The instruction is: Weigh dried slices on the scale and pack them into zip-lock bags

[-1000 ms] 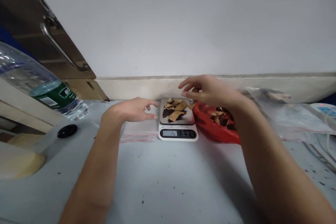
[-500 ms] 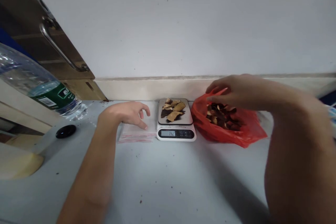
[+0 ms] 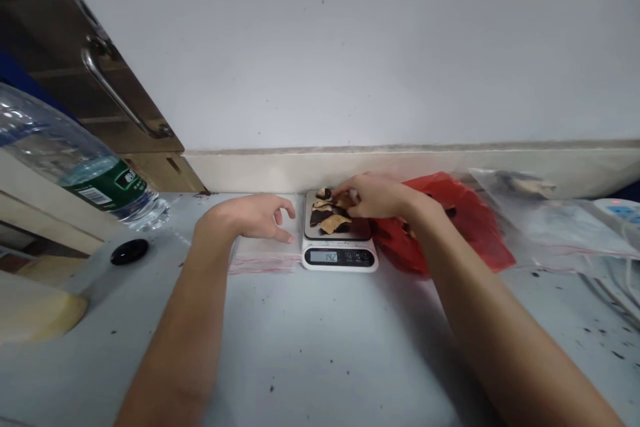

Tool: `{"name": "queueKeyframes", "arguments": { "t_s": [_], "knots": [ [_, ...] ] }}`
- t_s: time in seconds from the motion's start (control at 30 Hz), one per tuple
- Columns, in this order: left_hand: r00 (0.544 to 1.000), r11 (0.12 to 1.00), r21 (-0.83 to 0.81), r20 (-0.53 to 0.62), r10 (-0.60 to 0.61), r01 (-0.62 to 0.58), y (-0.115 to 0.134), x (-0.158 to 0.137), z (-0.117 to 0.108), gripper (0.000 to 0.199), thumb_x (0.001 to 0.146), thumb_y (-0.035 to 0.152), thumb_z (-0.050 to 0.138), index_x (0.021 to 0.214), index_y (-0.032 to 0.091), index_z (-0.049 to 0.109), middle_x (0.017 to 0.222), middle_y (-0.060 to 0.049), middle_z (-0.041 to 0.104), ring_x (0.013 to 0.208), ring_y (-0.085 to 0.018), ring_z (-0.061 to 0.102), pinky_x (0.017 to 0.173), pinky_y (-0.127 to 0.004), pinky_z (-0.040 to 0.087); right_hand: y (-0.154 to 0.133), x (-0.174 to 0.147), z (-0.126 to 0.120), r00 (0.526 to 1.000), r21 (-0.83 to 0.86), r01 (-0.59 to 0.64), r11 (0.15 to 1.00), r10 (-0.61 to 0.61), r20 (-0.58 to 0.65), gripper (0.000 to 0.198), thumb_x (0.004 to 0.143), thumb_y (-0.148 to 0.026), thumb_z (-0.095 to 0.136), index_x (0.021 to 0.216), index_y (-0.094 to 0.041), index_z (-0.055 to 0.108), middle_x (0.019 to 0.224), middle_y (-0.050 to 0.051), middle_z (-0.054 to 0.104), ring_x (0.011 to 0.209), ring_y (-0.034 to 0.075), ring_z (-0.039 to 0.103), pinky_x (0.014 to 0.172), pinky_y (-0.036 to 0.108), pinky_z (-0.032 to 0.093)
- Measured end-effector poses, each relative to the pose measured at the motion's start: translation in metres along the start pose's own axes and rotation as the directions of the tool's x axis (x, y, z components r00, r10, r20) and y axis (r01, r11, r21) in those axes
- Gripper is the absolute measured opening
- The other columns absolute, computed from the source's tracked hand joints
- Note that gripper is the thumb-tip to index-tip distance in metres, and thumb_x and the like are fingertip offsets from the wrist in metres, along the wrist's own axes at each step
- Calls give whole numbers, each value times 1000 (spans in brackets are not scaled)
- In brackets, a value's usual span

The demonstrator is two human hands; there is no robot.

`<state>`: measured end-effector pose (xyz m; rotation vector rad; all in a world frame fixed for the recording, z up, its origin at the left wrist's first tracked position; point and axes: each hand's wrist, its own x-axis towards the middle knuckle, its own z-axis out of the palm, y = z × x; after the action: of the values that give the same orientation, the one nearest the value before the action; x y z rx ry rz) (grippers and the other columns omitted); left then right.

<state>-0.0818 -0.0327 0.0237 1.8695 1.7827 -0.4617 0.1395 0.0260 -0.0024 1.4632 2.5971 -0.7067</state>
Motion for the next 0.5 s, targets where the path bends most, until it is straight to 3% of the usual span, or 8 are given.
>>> {"name": "queueKeyframes", "arguments": {
  "t_s": [0.27, 0.5],
  "knots": [
    [1000, 1000, 3, -21, -9, 9, 2, -2, 0, 69, 82, 58, 62, 144, 28, 60, 140, -10, 70, 116, -29, 71, 97, -35, 52, 20, -2, 1, 994, 83, 6, 997, 3, -109, 30, 83, -4, 68, 103, -22, 82, 102, 4, 83, 86, 18, 73, 74, 24, 52],
    [992, 998, -5, -114, 56, -57, 1, 3, 2, 56, 96, 46, 52, 147, 26, 61, 145, -11, 70, 122, -29, 71, 104, -37, 52, 19, -19, -19, 977, 163, 37, 986, -1, -212, 15, 86, -16, 70, 100, -21, 76, 92, 3, 81, 77, 17, 71, 66, 25, 52]
  ]
}}
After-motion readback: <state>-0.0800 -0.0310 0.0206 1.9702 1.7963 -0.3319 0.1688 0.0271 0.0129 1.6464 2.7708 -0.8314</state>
